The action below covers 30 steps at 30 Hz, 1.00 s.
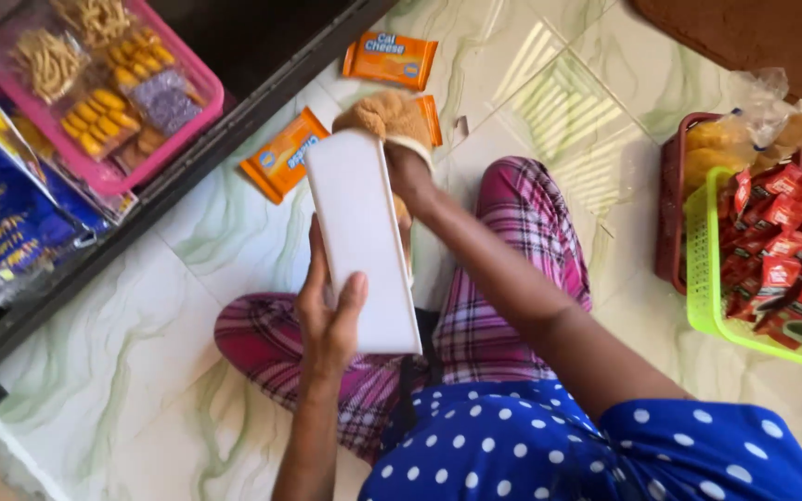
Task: Organize snacks and wipe a plastic container with a cloth.
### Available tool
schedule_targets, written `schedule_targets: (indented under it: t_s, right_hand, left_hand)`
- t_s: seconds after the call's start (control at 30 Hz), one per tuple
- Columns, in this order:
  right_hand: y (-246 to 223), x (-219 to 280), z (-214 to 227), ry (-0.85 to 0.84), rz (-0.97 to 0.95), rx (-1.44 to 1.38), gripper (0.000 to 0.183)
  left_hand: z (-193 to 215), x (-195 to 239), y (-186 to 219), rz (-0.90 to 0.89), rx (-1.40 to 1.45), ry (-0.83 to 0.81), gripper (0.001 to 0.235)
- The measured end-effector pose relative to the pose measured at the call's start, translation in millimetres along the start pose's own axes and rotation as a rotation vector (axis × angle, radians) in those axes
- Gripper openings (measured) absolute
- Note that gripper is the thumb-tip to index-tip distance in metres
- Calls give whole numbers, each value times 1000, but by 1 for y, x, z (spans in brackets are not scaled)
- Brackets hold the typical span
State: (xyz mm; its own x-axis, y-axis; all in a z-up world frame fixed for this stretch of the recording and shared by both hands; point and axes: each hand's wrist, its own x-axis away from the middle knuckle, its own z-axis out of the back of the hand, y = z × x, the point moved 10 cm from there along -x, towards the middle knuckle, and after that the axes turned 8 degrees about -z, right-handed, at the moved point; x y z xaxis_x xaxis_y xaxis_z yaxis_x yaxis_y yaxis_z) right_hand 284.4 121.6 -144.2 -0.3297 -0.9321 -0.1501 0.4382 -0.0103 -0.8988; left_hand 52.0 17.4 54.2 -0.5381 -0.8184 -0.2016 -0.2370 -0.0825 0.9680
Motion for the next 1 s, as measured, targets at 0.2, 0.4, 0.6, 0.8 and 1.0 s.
schedule_targets:
  t_s: [0.2, 0.4, 0.6, 0.8, 1.0]
  right_hand:
    - [11, 44, -36, 112, -93, -838, 42]
    - [-46, 63, -38, 48, -121, -458, 42]
    - [-79, 102, -63, -449, -314, -552, 50]
    - [-1, 99, -17, -459, -256, -562, 30]
    - [-114, 40, 43, -66, -437, -804, 36]
  left_hand:
    - [-2, -10, 31, -228, -518, -10, 69]
    - [15, -29, 34, -318, -570, 130, 70]
    - [45, -37, 46, -373, -516, 254, 70]
    - [70, -20, 51, -384, -834, 285, 69]
    - [30, -14, 45, -489, -984, 127, 68]
